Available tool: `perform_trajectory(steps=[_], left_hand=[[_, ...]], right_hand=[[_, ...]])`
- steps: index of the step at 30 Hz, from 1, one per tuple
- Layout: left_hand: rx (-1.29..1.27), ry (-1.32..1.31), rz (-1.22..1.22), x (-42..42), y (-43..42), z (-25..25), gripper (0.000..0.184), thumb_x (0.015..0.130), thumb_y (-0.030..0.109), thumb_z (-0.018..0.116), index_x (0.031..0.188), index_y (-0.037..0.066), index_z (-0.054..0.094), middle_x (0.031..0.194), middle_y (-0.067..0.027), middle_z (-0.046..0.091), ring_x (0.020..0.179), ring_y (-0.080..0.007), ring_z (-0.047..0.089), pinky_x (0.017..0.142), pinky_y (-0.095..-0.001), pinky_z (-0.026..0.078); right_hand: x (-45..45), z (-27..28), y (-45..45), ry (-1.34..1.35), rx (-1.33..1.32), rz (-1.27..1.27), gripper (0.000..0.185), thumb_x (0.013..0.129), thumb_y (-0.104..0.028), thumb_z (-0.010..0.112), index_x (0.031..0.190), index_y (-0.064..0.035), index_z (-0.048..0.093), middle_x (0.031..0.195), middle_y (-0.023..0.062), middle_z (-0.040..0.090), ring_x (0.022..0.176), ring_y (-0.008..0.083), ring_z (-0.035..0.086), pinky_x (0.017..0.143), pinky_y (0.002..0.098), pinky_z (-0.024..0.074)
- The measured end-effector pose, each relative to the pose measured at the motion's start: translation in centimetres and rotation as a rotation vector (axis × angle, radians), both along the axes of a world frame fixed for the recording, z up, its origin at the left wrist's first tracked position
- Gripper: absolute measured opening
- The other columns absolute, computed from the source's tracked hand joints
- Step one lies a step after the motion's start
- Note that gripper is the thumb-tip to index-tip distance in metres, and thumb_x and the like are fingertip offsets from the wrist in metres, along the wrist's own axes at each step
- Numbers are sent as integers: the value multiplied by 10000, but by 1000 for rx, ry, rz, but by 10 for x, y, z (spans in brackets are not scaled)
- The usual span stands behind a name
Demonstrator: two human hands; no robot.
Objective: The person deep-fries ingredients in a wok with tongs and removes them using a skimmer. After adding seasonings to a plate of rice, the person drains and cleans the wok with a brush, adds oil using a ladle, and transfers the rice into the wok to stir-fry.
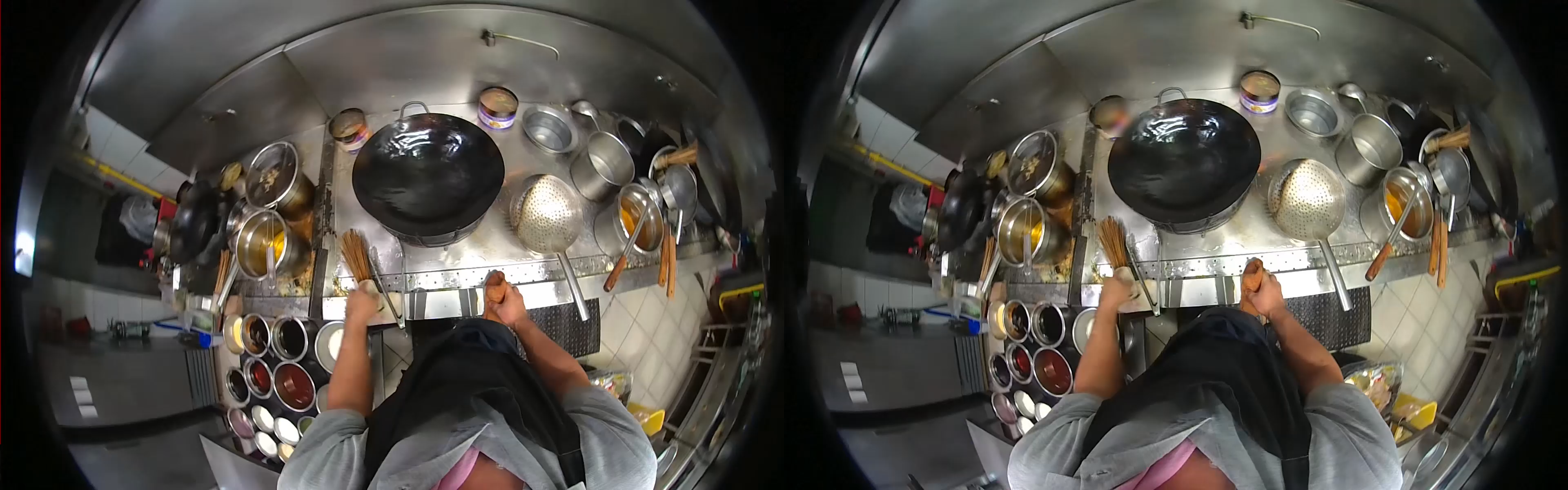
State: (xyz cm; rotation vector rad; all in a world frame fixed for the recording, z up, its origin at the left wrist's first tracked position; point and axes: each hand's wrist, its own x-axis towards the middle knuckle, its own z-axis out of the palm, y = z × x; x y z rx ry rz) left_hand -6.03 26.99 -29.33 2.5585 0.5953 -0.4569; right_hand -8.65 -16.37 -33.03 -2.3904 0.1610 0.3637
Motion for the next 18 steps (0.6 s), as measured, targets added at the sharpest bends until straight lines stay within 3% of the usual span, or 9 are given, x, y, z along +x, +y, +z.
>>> perform_trajectory(steps=[1, 3, 5, 9, 11, 13, 15, 17, 18], left_hand=[[-28, -17, -6, 7, -3, 40, 527, 865, 292, 671, 1313, 29, 586, 1213, -325, 603, 1140, -449, 599, 972, -484, 487], [-14, -415, 47, 5, -4, 74, 354, 891, 214, 675, 1183, 15, 669, 1156, -268, 654, 1092, -399, 639, 918, -444, 520], [-147, -595, 76, 3, 12, 84, 297, 909, 152, 675, 1173, 15, 676, 1110, -204, 698, 1017, -317, 686, 876, -390, 536], [-242, -857, 212, -9, 29, 160, 224, 924, 106, 681, 1113, -15, 694, 997, -104, 728, 900, -182, 663, 848, -294, 510], [-99, -847, 246, -10, 61, 189, 258, 925, 97, 663, 1150, -30, 675, 1025, -108, 721, 907, -190, 666, 848, -295, 511], [18, -808, 255, -7, 119, 187, 314, 915, 138, 664, 1191, -12, 660, 1070, -168, 721, 960, -249, 691, 856, -347, 528], [130, -826, 278, 12, 219, 136, 402, 889, 188, 672, 1223, -29, 625, 1075, -197, 718, 977, -271, 699, 858, -377, 527], [233, -601, 320, 17, 223, 157, 452, 882, 247, 661, 1219, -50, 605, 1122, -226, 701, 1006, -298, 699, 879, -407, 522], [413, -701, 227, 31, 277, 110, 447, 887, 288, 651, 1196, -33, 614, 1073, -194, 714, 877, -285, 705, 782, -372, 536]], right_hand=[[-2, -1, 0, -2, 16, -17, 740, 749, -287, 801, 1342, 3, 468, 1192, 281, 573, 1139, 453, 554, 1014, 462, 463], [-3, 10, -2, 58, 30, -11, 784, 751, -288, 808, 1375, 5, 434, 1254, 284, 523, 1186, 454, 519, 1035, 466, 445], [-7, 24, -6, 73, 12, -20, 830, 743, -293, 813, 1398, 10, 403, 1309, 281, 497, 1214, 453, 502, 1050, 475, 434], [-30, 10, -22, -140, 167, -64, 807, 786, -260, 789, 1433, -5, 380, 1336, 272, 476, 1218, 428, 499, 1060, 460, 423], [-45, 4, -37, -138, 206, -107, 777, 804, -240, 772, 1436, -7, 385, 1337, 260, 489, 1187, 403, 529, 1033, 452, 445], [-58, 6, -53, -123, 201, -132, 740, 827, -223, 749, 1434, -1, 388, 1309, 246, 524, 1132, 372, 572, 993, 430, 471], [-80, 16, -75, -90, 145, -148, 698, 855, -208, 720, 1427, 14, 389, 1252, 229, 582, 1054, 337, 630, 941, 396, 502], [-105, 6, -104, -44, 99, -152, 673, 860, -204, 705, 1420, 11, 399, 1207, 226, 619, 1056, 319, 645, 928, 399, 503], [-117, 14, -115, 74, 163, -263, 660, 861, -212, 699, 1412, 10, 410, 1214, 232, 623, 1074, 329, 644, 937, 398, 499]])
